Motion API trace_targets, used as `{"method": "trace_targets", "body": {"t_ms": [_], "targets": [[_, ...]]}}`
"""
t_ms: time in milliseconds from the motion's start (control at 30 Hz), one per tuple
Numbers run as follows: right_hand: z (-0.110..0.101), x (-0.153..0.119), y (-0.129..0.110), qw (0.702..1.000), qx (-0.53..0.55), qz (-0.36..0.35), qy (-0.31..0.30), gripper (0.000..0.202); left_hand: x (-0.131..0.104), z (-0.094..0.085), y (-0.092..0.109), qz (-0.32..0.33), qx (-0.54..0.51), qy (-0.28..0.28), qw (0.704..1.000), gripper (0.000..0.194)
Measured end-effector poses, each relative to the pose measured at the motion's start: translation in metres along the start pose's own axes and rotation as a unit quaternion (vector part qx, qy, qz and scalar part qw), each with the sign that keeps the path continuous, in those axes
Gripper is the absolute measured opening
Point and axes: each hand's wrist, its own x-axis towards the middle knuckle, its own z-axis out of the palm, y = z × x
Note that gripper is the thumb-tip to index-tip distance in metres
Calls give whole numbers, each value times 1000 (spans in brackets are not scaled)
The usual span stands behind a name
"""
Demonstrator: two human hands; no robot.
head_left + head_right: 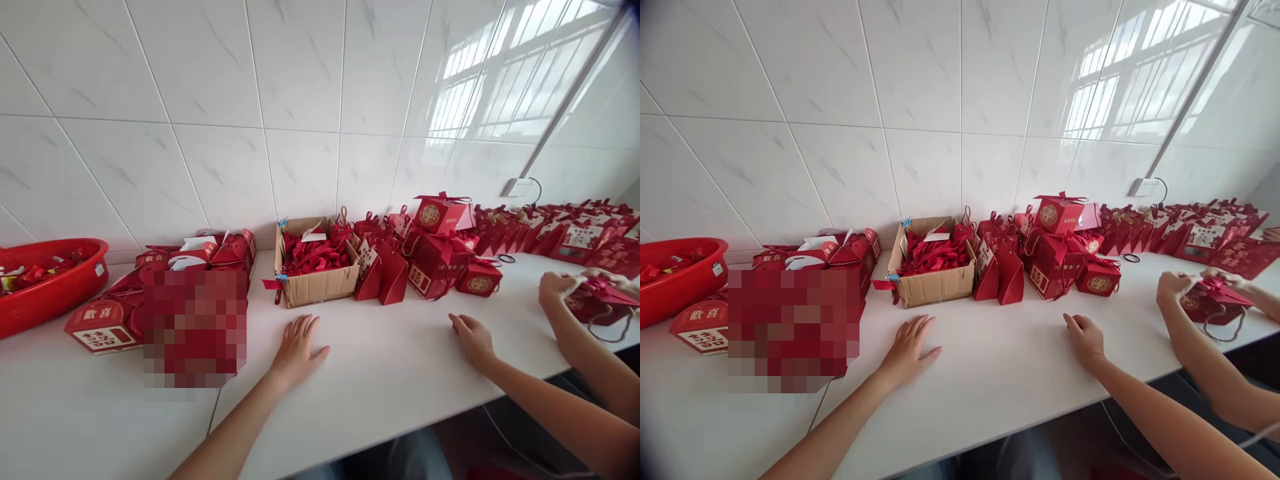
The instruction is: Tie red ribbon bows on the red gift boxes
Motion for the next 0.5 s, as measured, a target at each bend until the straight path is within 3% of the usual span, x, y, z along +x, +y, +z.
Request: {"method": "trace_targets", "body": {"t_ms": [167, 267, 333, 400, 500], "targets": [[7, 7, 6, 999, -31, -17, -1, 49, -3, -2, -3, -3, -75, 33, 997, 53], [15, 9, 10, 999, -51, -16, 0, 59, -1, -8, -5, -38, -265, 65, 961, 42], [21, 10, 16, 997, -78, -23, -6, 71, 4, -15, -8, -76, -458, 72, 883, 28], [25, 12, 25, 990, -138, -37, -18, 76, 8, -23, -11, -102, -618, 70, 777, 15], [30, 18, 42, 979, -184, -68, -52, 66, 13, -29, -18, -134, -767, 32, 626, 39]]}}
